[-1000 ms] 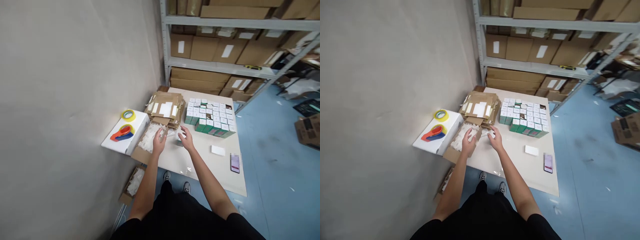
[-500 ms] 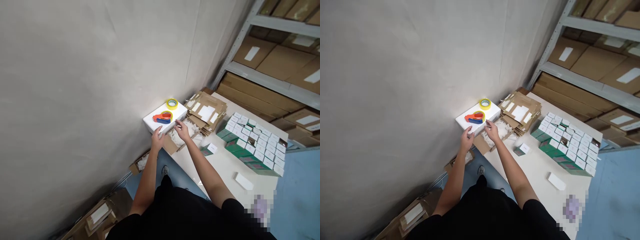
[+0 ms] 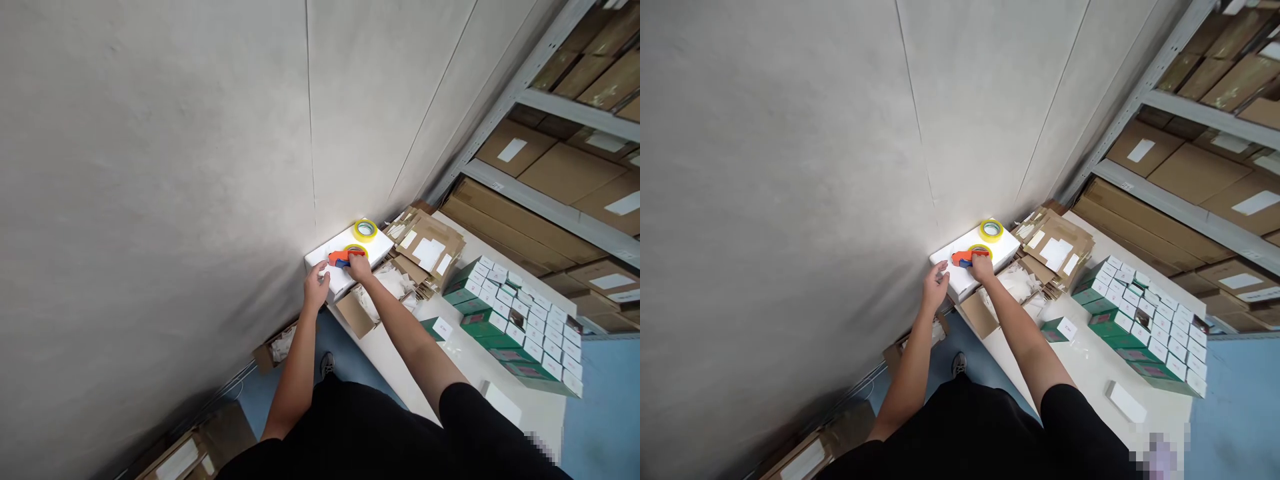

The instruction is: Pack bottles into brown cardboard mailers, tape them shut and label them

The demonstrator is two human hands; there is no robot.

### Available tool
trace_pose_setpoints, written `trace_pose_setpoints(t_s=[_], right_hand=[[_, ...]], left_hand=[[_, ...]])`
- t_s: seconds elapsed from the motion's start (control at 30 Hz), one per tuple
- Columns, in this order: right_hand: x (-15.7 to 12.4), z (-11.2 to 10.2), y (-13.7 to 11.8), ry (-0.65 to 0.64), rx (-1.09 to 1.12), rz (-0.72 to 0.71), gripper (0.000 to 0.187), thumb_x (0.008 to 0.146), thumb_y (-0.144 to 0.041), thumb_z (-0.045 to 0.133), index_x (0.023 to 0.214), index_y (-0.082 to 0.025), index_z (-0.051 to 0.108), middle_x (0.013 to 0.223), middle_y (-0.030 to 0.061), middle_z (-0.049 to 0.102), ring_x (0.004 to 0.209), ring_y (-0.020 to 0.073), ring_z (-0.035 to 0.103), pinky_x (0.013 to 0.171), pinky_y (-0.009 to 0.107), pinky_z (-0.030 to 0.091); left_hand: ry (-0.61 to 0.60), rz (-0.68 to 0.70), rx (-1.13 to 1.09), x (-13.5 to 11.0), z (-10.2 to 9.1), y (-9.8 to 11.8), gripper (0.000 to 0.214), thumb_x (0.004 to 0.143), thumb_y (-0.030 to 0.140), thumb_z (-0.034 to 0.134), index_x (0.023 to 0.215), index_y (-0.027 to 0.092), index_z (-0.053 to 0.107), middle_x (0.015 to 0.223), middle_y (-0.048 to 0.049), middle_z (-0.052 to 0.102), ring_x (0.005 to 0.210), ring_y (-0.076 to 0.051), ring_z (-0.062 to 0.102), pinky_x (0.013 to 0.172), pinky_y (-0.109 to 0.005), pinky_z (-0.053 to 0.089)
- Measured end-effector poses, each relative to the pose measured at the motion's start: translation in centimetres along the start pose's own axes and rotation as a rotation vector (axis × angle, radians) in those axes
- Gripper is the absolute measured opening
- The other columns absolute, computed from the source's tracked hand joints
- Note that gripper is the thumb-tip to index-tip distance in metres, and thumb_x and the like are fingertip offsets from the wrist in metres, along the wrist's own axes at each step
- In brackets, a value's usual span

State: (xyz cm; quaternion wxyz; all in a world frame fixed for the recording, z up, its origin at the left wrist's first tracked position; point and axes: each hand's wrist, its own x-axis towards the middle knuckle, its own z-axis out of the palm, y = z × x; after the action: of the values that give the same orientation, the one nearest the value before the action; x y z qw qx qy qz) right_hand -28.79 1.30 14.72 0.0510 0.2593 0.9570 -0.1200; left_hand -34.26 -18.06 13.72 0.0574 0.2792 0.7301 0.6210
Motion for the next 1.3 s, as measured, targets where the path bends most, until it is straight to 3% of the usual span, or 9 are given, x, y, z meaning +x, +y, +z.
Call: trace_pose_setpoints(t_s=[0.17, 0.3, 0.43, 0.57, 0.67, 0.83, 1.03, 1.17, 1.3], right_hand=[[-2.7, -1.2, 1.6, 0.079, 0.052, -0.013, 0.046, 0.102, -0.042, 0.057, 0.135, -0.009, 0.055, 0.124, 0.0217, 0.07, 0.111, 0.0328, 0.065, 0.098, 0.041, 0.046], [-6.8, -1.7, 5.0, 0.152, 0.086, 0.021, 0.048, 0.104, -0.046, 0.053, 0.137, -0.011, 0.05, 0.119, 0.0214, 0.07, 0.108, 0.0329, 0.065, 0.094, 0.043, 0.048], [-12.4, -1.9, 9.8, 0.222, 0.157, 0.096, 0.052, 0.101, -0.051, 0.06, 0.138, -0.015, 0.049, 0.113, 0.0203, 0.071, 0.104, 0.0344, 0.065, 0.093, 0.044, 0.05], [-19.7, -1.6, 15.3, 0.307, 0.186, 0.151, 0.045, 0.1, -0.048, 0.059, 0.132, -0.018, 0.052, 0.11, 0.0179, 0.072, 0.105, 0.0352, 0.064, 0.097, 0.049, 0.049], [-26.3, -0.5, 19.1, 0.346, 0.236, 0.277, 0.042, 0.097, -0.041, 0.06, 0.13, -0.018, 0.051, 0.109, 0.017, 0.072, 0.101, 0.0343, 0.065, 0.096, 0.049, 0.05], [-38.2, 3.8, 24.5, 0.358, 0.338, 0.586, 0.049, 0.089, -0.033, 0.061, 0.131, -0.014, 0.048, 0.115, 0.0199, 0.069, 0.101, 0.0361, 0.064, 0.087, 0.047, 0.051], [-51.3, 11.5, 29.1, 0.385, 0.42, 0.866, 0.05, 0.089, -0.028, 0.056, 0.136, -0.014, 0.045, 0.12, 0.0199, 0.067, 0.105, 0.0361, 0.062, 0.087, 0.048, 0.05], [-57.7, 16.6, 31.2, 0.338, 0.492, 1.04, 0.046, 0.089, -0.028, 0.056, 0.132, -0.012, 0.048, 0.116, 0.0215, 0.069, 0.104, 0.0366, 0.064, 0.086, 0.047, 0.052], [-61.7, 21.5, 32.6, 0.34, 0.573, 1.19, 0.041, 0.087, -0.029, 0.059, 0.124, -0.012, 0.053, 0.109, 0.0205, 0.07, 0.099, 0.0364, 0.069, 0.086, 0.048, 0.054]], left_hand=[[0.054, 0.046, 0.017, 0.2, 0.0, 0.8, 0.031, 0.095, 0.023, 0.055, 0.122, 0.021, 0.072, 0.123, -0.0116, 0.074, 0.113, -0.023, 0.07, 0.087, -0.035, 0.061], [0.121, 0.059, 0.045, 0.2, 1.9, 1.7, 0.028, 0.095, 0.024, 0.053, 0.114, 0.019, 0.073, 0.115, -0.0111, 0.076, 0.107, -0.023, 0.072, 0.083, -0.033, 0.06], [0.131, 0.067, 0.004, -0.5, 6.4, 3.9, 0.024, 0.095, 0.024, 0.053, 0.108, 0.02, 0.072, 0.111, -0.01, 0.076, 0.106, -0.022, 0.071, 0.083, -0.033, 0.059], [-0.015, 0.098, -0.06, -3.2, 12.2, 7.6, 0.022, 0.096, 0.026, 0.054, 0.109, 0.022, 0.072, 0.111, -0.0094, 0.076, 0.106, -0.023, 0.071, 0.087, -0.034, 0.059], [-0.135, 0.133, -0.082, -6.4, 16.3, 10.4, 0.024, 0.097, 0.025, 0.054, 0.11, 0.021, 0.072, 0.111, -0.0096, 0.076, 0.105, -0.023, 0.071, 0.088, -0.034, 0.059], [-0.377, 0.207, -0.09, -13.0, 22.1, 13.6, 0.026, 0.096, 0.025, 0.053, 0.112, 0.021, 0.073, 0.113, -0.0097, 0.074, 0.107, -0.022, 0.07, 0.086, -0.032, 0.059], [-0.585, 0.201, -0.097, -20.8, 27.6, 15.5, 0.025, 0.096, 0.028, 0.055, 0.112, 0.021, 0.074, 0.113, -0.0102, 0.074, 0.108, -0.024, 0.07, 0.088, -0.034, 0.059], [-0.697, 0.14, -0.098, -26.0, 30.8, 15.5, 0.025, 0.095, 0.029, 0.057, 0.111, 0.02, 0.074, 0.116, -0.0106, 0.075, 0.108, -0.023, 0.071, 0.088, -0.035, 0.059], [-0.835, 0.073, -0.093, -30.9, 33.1, 15.2, 0.025, 0.096, 0.033, 0.058, 0.112, 0.021, 0.073, 0.114, -0.0101, 0.076, 0.109, -0.023, 0.072, 0.085, -0.033, 0.059]])
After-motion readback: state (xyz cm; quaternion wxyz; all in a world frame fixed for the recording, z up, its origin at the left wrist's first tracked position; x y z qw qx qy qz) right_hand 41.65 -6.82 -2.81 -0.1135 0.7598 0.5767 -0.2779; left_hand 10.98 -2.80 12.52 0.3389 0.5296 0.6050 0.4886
